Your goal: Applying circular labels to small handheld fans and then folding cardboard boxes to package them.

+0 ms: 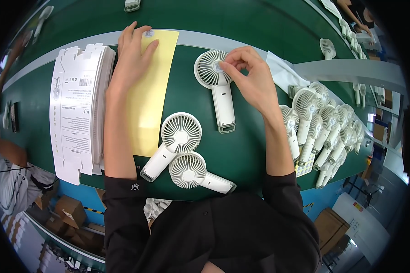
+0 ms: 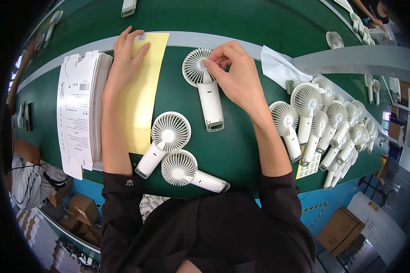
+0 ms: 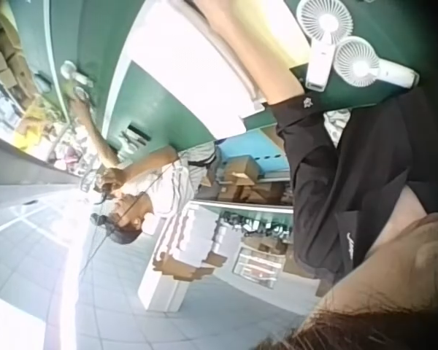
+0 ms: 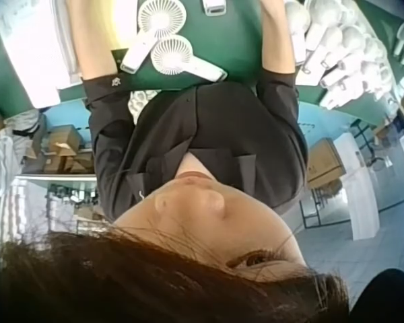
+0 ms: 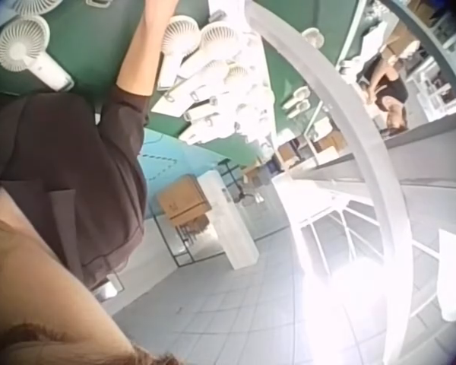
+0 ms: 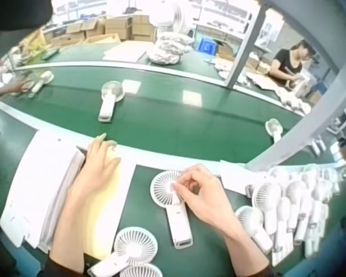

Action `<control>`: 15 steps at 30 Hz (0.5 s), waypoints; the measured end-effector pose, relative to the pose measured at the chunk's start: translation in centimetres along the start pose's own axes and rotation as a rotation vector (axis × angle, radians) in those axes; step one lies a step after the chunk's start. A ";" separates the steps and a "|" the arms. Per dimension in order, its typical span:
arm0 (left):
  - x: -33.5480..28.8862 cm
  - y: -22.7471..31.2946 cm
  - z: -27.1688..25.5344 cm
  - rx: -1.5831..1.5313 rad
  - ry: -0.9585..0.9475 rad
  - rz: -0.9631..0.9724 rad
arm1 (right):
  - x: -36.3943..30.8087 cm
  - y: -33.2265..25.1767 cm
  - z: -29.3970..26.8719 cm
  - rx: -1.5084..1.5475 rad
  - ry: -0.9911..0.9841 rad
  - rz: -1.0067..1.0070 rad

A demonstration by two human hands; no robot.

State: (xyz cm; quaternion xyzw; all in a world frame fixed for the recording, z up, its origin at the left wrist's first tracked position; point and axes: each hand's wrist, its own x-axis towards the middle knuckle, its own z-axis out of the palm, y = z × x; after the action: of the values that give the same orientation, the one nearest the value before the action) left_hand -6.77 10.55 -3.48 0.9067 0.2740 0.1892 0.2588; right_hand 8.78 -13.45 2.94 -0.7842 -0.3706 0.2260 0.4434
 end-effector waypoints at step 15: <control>0.3 -1.7 0.3 0.034 0.110 0.133 | -3.3 0.3 1.8 -0.438 0.337 -0.022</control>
State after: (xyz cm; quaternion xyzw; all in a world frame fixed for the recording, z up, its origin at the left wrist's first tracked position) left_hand -7.10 11.83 -4.62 0.9153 0.2303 0.2510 0.2149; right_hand 5.62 -15.22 1.87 -0.8839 -0.3401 0.0022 0.3211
